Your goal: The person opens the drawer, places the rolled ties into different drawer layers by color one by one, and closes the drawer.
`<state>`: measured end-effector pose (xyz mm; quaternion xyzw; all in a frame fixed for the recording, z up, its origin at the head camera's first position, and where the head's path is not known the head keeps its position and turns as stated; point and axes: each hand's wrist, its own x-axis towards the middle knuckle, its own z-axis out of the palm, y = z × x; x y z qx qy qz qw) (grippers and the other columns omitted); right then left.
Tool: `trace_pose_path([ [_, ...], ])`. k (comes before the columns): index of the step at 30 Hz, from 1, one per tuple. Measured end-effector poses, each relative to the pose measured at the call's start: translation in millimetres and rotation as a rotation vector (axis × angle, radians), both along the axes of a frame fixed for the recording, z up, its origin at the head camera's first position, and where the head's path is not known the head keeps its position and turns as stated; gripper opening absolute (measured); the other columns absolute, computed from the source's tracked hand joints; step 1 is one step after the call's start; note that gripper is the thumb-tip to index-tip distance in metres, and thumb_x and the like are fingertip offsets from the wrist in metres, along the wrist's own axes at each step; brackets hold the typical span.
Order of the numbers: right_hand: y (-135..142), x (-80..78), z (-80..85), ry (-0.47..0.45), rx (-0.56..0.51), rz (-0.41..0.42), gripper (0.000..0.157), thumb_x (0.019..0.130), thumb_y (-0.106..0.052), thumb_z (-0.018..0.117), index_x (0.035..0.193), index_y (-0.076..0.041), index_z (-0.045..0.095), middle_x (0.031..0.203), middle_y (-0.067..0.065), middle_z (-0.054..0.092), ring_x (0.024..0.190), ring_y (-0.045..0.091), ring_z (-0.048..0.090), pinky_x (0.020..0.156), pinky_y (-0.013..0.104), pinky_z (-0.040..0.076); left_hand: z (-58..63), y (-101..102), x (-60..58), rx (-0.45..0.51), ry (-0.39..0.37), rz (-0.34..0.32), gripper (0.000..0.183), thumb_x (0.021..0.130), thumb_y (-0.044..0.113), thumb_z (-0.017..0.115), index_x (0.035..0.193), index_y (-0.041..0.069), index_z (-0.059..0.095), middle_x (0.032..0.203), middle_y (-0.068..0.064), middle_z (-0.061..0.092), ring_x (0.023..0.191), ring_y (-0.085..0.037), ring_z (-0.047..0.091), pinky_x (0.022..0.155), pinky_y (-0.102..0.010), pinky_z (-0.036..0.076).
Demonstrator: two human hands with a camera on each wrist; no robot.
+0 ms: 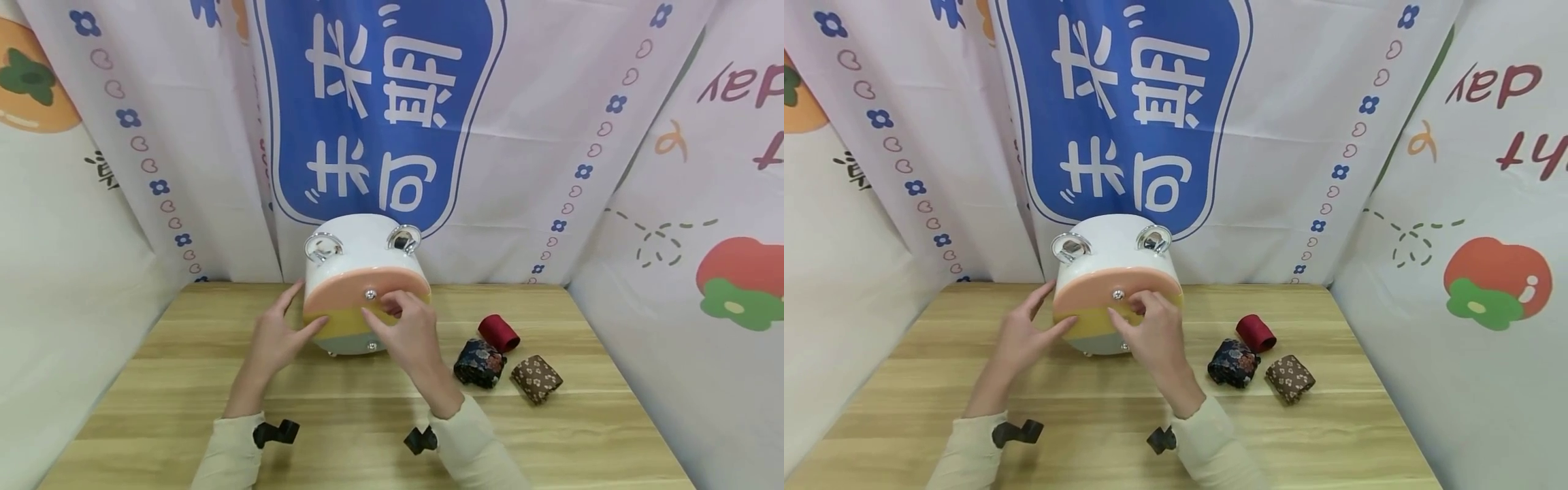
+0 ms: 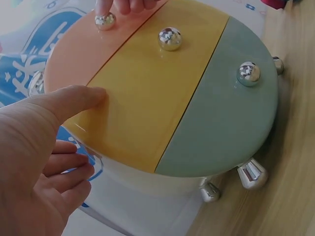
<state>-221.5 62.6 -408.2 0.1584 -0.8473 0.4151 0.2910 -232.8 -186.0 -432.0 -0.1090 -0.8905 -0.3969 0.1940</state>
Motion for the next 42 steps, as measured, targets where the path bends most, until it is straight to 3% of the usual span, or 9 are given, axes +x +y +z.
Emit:
trace_pose_path([
  [5, -4.7, -3.8, 3.7, 0.009, 0.01, -0.033, 0.028, 0.085, -0.034, 0.09, 0.091, -0.011, 0.074, 0.084, 0.0, 0.076, 0.077, 0.015, 0.072, 0.071, 0.029, 0.063, -5.3, -1.4, -2.3, 0.05, 0.045, -0.026, 0.083, 0.086, 0.026, 0.09, 0.154, 0.001, 0.051, 0.152, -0.027, 0.057, 0.14, -0.054, 0.053, 0.114, -0.068, 0.048],
  [16, -7.6, -10.7, 3.9, 0.062, 0.035, -0.076, 0.028, 0.084, -0.032, 0.09, 0.084, -0.011, 0.072, 0.077, 0.0, 0.074, 0.07, 0.013, 0.07, 0.067, 0.028, 0.061, -6.9, 0.9, -6.4, 0.125, 0.056, -0.073, 0.081, 0.086, 0.023, 0.091, 0.154, 0.002, 0.052, 0.154, -0.024, 0.056, 0.143, -0.051, 0.051, 0.119, -0.064, 0.045],
  [42, -12.4, -12.2, 1.4, 0.098, 0.064, -0.082, 0.023, 0.086, -0.028, 0.087, 0.083, -0.011, 0.071, 0.077, 0.0, 0.073, 0.07, 0.012, 0.069, 0.064, 0.026, 0.06, -8.2, -3.8, -4.5, 0.154, 0.036, -0.082, 0.078, 0.087, 0.023, 0.089, 0.153, 0.003, 0.053, 0.154, -0.022, 0.056, 0.145, -0.05, 0.05, 0.119, -0.065, 0.044],
])
